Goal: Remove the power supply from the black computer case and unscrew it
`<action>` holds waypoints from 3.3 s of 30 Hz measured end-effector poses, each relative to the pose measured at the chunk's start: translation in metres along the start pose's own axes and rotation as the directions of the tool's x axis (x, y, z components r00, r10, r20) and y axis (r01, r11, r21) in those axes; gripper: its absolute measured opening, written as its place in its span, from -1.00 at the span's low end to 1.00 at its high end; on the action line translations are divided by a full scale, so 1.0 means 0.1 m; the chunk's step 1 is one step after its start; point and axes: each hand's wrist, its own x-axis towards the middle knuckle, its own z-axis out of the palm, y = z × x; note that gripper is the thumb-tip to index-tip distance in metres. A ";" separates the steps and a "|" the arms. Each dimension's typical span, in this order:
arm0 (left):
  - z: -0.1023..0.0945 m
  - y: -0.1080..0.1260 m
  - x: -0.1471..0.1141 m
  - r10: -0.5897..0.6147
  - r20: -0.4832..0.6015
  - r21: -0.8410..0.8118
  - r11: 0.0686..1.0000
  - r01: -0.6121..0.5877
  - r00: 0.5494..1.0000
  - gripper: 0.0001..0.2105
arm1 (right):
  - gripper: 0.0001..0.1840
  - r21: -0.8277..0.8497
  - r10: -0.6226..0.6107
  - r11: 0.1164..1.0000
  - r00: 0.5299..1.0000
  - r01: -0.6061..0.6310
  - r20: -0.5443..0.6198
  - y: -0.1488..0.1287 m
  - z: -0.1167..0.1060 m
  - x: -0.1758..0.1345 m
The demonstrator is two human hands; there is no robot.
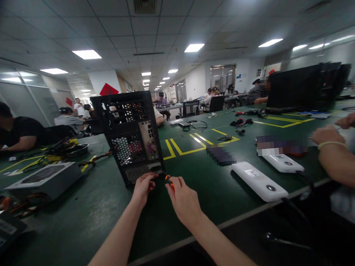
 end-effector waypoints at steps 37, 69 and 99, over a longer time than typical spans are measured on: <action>0.00 0.01 -0.03 0.014 -0.009 -0.007 1.000 -0.014 1.000 -0.80 | -0.73 0.037 -0.042 0.999 0.998 0.040 0.050 -0.05 0.06 -0.03; 0.02 -0.02 -0.04 0.041 -0.028 0.021 0.999 -0.040 0.999 -0.79 | -0.77 -0.001 -0.065 0.998 0.998 0.065 0.015 -0.05 0.00 0.01; 0.12 -0.01 0.11 -0.162 0.042 -0.261 0.951 0.167 0.986 -0.88 | -0.77 -0.099 -0.095 0.990 0.993 0.102 0.073 -0.01 0.02 0.08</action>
